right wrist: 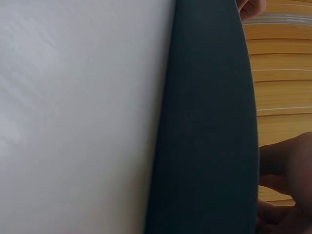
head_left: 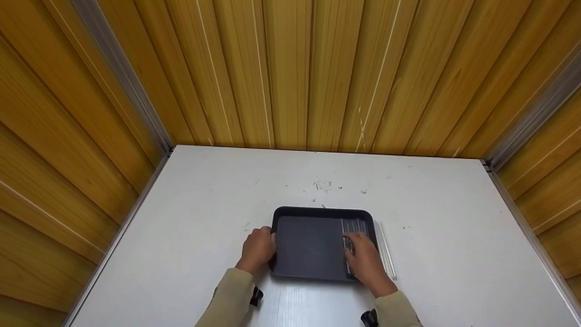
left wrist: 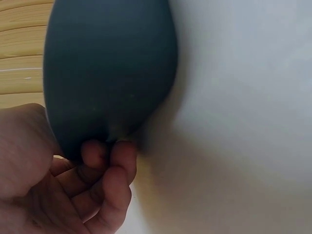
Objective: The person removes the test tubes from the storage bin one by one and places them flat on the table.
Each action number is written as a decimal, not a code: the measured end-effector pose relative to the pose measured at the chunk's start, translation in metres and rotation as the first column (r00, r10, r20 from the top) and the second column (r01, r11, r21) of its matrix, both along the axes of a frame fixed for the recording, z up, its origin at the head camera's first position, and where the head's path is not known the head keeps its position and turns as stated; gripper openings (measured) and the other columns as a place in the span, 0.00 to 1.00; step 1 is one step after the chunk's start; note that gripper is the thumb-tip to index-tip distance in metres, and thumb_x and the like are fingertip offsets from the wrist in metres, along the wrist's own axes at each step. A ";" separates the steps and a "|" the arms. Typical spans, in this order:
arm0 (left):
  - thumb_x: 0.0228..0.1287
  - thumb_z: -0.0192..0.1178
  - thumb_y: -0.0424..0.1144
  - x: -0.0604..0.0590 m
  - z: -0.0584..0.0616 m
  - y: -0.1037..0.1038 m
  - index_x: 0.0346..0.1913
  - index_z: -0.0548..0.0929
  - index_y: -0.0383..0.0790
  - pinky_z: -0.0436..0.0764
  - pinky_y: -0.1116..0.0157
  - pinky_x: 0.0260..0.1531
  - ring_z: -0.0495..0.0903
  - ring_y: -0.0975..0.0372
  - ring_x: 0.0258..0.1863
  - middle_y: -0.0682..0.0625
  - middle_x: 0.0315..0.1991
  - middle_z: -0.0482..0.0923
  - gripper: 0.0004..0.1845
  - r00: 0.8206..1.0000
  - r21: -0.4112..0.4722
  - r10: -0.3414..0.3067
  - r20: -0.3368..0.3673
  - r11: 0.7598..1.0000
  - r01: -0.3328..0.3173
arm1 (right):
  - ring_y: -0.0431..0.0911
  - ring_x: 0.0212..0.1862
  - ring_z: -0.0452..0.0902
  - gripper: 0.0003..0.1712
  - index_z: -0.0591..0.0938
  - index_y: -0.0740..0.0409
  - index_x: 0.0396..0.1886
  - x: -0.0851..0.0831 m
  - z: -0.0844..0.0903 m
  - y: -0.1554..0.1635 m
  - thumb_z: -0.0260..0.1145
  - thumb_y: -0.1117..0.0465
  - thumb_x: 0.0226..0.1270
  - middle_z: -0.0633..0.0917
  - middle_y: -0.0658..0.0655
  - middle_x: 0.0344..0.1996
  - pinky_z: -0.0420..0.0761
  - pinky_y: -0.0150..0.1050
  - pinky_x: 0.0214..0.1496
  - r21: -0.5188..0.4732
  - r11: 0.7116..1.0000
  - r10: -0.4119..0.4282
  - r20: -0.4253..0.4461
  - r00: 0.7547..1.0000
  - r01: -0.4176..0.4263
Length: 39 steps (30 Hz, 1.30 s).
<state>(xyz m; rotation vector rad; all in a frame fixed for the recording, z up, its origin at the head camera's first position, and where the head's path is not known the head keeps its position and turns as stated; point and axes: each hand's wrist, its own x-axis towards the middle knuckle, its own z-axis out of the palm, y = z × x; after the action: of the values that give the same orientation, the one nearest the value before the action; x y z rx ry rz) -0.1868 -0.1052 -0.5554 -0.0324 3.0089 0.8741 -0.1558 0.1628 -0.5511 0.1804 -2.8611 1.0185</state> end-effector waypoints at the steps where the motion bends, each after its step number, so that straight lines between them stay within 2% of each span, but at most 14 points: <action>1: 0.68 0.55 0.37 0.000 0.000 0.001 0.38 0.82 0.31 0.77 0.55 0.29 0.82 0.52 0.29 0.39 0.32 0.83 0.11 1.000 0.003 -0.007 -0.003 1.000 0.007 | 0.44 0.39 0.75 0.21 0.80 0.61 0.55 0.000 0.000 0.000 0.66 0.70 0.61 0.80 0.58 0.45 0.76 0.40 0.39 0.008 1.000 -0.006 -0.002 1.000 0.006; 6: 0.68 0.56 0.37 0.001 0.002 0.003 0.38 0.82 0.31 0.77 0.56 0.27 0.82 0.52 0.28 0.39 0.32 0.83 0.10 1.000 0.014 -0.017 -0.010 1.000 0.017 | 0.50 0.45 0.79 0.21 0.80 0.62 0.54 0.002 -0.002 -0.003 0.67 0.71 0.60 0.80 0.60 0.47 0.79 0.45 0.43 0.046 0.999 -0.005 -0.048 0.999 0.007; 13: 0.67 0.56 0.37 -0.001 0.001 0.005 0.37 0.83 0.32 0.78 0.55 0.28 0.83 0.52 0.29 0.40 0.31 0.84 0.10 1.000 -0.005 -0.011 0.002 1.000 0.011 | 0.56 0.50 0.79 0.20 0.81 0.63 0.50 0.002 -0.006 -0.007 0.68 0.74 0.56 0.80 0.62 0.47 0.80 0.48 0.47 0.080 0.997 0.025 -0.124 0.992 -0.016; 19: 0.67 0.56 0.36 -0.002 0.001 0.006 0.39 0.83 0.31 0.78 0.54 0.30 0.83 0.51 0.30 0.39 0.33 0.84 0.11 1.000 0.002 -0.003 0.000 1.000 0.003 | 0.56 0.49 0.79 0.21 0.82 0.62 0.48 0.002 -0.006 -0.013 0.70 0.74 0.53 0.80 0.62 0.47 0.80 0.49 0.45 0.112 0.994 0.026 -0.151 0.988 -0.009; 28: 0.68 0.56 0.37 -0.001 0.000 0.003 0.41 0.83 0.30 0.79 0.55 0.30 0.82 0.55 0.29 0.39 0.34 0.84 0.11 1.000 0.016 0.002 0.019 1.000 -0.003 | 0.54 0.49 0.80 0.21 0.83 0.60 0.47 0.002 -0.006 -0.020 0.72 0.73 0.51 0.80 0.60 0.47 0.81 0.47 0.44 0.193 0.981 0.036 -0.154 0.987 -0.006; 33: 0.68 0.56 0.37 -0.002 0.000 0.002 0.41 0.83 0.30 0.79 0.55 0.31 0.82 0.55 0.30 0.40 0.34 0.84 0.11 1.000 0.011 0.008 0.021 1.000 -0.008 | 0.55 0.46 0.81 0.20 0.83 0.62 0.46 0.002 -0.008 -0.022 0.72 0.73 0.50 0.80 0.62 0.46 0.81 0.46 0.41 0.252 0.968 0.053 -0.199 0.978 -0.001; 39: 0.68 0.55 0.37 -0.003 0.000 0.001 0.39 0.83 0.31 0.78 0.56 0.29 0.81 0.56 0.28 0.40 0.32 0.84 0.11 1.000 0.006 0.008 0.027 1.000 -0.008 | 0.56 0.42 0.82 0.18 0.84 0.63 0.43 -0.001 -0.011 -0.024 0.72 0.73 0.49 0.81 0.65 0.45 0.81 0.47 0.36 0.274 0.962 0.071 -0.225 0.972 -0.007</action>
<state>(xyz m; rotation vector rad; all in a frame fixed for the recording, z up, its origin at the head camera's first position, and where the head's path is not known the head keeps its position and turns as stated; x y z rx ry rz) -0.1899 -0.1038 -0.5554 -0.0561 2.9834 0.8770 -0.1569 0.1392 -0.5625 0.3539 -2.7743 0.5594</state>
